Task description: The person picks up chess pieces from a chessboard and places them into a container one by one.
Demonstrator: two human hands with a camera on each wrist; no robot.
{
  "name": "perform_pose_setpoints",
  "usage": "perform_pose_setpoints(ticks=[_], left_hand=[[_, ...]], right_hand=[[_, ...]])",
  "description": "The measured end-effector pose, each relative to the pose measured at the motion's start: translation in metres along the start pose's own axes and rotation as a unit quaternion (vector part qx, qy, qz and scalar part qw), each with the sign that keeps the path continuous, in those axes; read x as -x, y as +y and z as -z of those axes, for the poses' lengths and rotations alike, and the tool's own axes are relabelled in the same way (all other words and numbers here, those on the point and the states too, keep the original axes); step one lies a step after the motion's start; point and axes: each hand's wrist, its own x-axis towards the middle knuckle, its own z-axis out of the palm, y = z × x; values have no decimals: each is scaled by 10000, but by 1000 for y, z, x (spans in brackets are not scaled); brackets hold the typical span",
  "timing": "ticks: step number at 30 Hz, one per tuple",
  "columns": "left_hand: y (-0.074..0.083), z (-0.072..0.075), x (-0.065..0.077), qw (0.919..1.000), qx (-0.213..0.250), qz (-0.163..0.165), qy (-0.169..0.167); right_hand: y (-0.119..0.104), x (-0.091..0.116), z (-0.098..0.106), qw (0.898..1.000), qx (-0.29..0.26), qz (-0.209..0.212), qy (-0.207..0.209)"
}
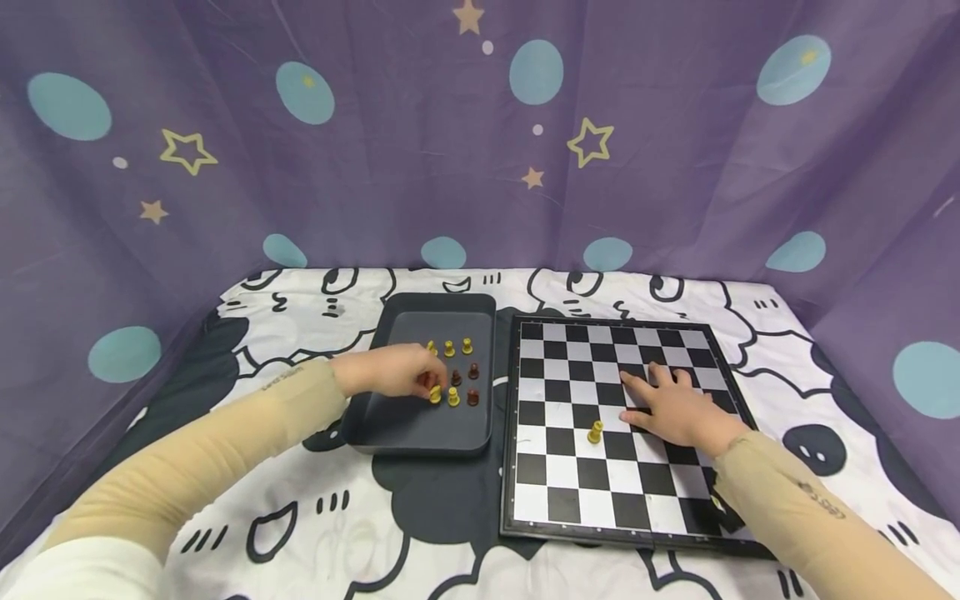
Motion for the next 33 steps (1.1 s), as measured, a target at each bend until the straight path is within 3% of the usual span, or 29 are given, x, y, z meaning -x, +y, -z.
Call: perform_pose_setpoints(ticks=[17,22,33], left_hand=[[-6,-9,3,9999,-96,-135,15],[-7,-9,4,9994,-67,-344,66],[-5,-10,2,9999,-44,-69,-62]], right_hand=[[-1,1,0,10000,-22,48,55],[-1,1,-2,10000,0,49,68],[1,0,-2,9999,41,59,97]])
